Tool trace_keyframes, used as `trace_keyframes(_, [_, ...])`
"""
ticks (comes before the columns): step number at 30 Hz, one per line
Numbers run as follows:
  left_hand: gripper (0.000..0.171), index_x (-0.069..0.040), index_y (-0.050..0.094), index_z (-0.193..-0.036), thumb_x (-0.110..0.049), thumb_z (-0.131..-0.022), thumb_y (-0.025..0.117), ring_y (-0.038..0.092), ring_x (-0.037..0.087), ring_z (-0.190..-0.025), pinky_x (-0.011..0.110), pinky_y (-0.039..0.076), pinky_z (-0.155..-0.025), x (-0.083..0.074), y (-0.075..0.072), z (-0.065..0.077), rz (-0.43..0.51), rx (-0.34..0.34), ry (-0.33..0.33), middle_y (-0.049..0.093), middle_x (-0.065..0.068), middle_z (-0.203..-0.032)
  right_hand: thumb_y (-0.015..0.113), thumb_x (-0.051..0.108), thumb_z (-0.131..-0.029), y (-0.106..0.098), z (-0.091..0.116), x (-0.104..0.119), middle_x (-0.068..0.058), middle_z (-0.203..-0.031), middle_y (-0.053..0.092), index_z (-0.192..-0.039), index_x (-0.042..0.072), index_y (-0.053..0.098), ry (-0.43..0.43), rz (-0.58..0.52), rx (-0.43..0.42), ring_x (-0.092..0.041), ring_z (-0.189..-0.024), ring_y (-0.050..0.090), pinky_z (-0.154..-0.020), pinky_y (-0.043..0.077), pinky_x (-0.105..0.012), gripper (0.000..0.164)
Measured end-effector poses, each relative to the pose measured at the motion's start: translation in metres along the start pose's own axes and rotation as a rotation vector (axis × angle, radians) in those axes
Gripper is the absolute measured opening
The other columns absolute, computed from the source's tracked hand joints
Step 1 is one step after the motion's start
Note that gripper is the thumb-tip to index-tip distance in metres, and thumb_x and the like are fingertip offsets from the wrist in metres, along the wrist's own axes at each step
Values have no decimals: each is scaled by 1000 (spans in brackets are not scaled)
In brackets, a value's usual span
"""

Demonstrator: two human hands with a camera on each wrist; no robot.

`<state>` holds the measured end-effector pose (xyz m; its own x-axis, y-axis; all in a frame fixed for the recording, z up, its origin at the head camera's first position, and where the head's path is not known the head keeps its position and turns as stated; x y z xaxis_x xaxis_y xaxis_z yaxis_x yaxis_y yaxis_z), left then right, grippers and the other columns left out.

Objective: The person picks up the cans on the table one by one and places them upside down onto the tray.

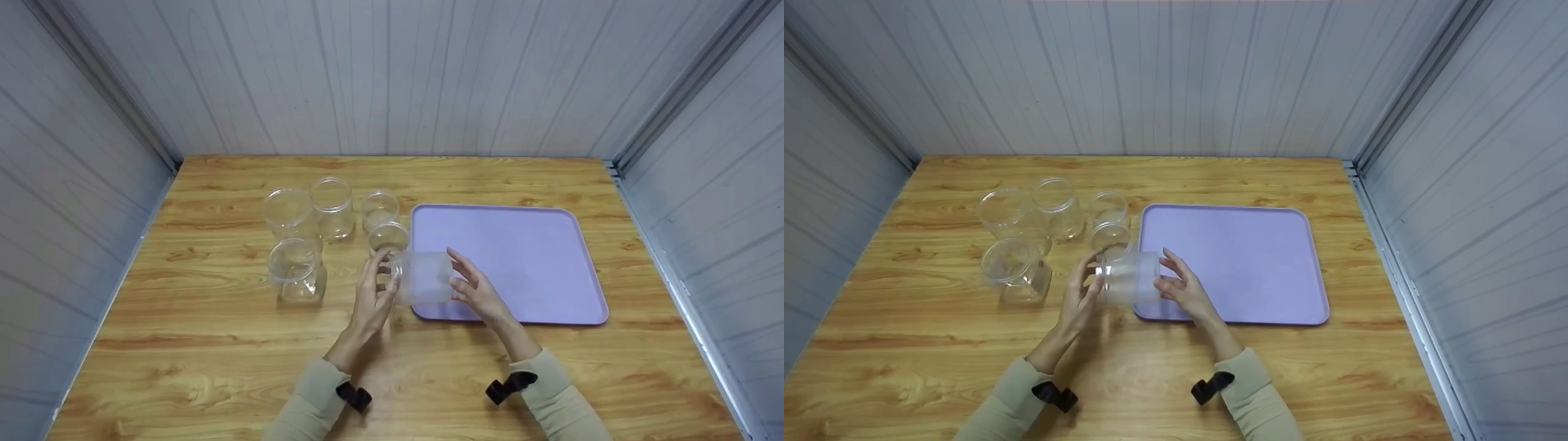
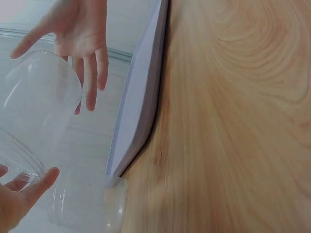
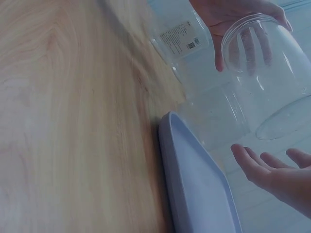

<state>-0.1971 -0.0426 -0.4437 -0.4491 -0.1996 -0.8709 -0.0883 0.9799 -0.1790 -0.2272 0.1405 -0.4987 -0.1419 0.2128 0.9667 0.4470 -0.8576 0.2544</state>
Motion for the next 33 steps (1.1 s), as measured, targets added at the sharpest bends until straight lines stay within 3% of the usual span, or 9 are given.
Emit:
trace_keyframes(8, [42,3,42,-122,-8,-81,47,51,31,-88,35,52,-58,2,7,1,45,8,10,46,25,-106,54,10,-88,0,0,5,-23,-140,17,-142,8,10,-20,32,59,-28,-112,44,-87,42,-46,70])
trace_keyframes(15, [42,4,42,-123,-7,-83,47,53,31,-89,28,52,-58,3,11,2,57,19,15,45,24,-111,60,14,-85,2,2,5,-22,-135,23,-143,18,13,-47,28,90,-41,-115,38,-87,30,-64,75])
trace_keyframes(19, [42,7,41,-123,-5,-83,47,52,33,-91,29,53,-60,3,12,2,83,26,37,44,27,-113,61,14,-84,1,1,5,-25,-132,25,-143,18,13,-63,34,103,-46,-114,37,-85,30,-65,76])
trace_keyframes(26, [43,13,36,-123,0,-83,48,50,39,-95,35,51,-70,10,15,3,174,67,-25,42,27,-116,63,13,-82,1,2,7,-32,-133,19,-142,14,17,-78,61,94,-56,-116,25,-87,29,-65,76])
trace_keyframes(33, [44,15,33,-125,5,-84,47,47,44,-101,39,50,-74,14,16,4,236,108,-49,37,30,-120,63,9,-81,2,2,12,-28,-130,27,-141,13,21,-104,135,66,-50,-114,32,-86,37,-58,73])
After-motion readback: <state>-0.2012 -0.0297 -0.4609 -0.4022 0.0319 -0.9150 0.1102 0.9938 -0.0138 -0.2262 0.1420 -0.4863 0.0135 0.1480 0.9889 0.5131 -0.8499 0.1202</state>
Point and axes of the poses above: each hand's wrist, its own z-axis away from the middle knuckle, its own y-axis out of the palm, x = y × z, the point moved 7 cm from there along -z, towards the middle knuckle
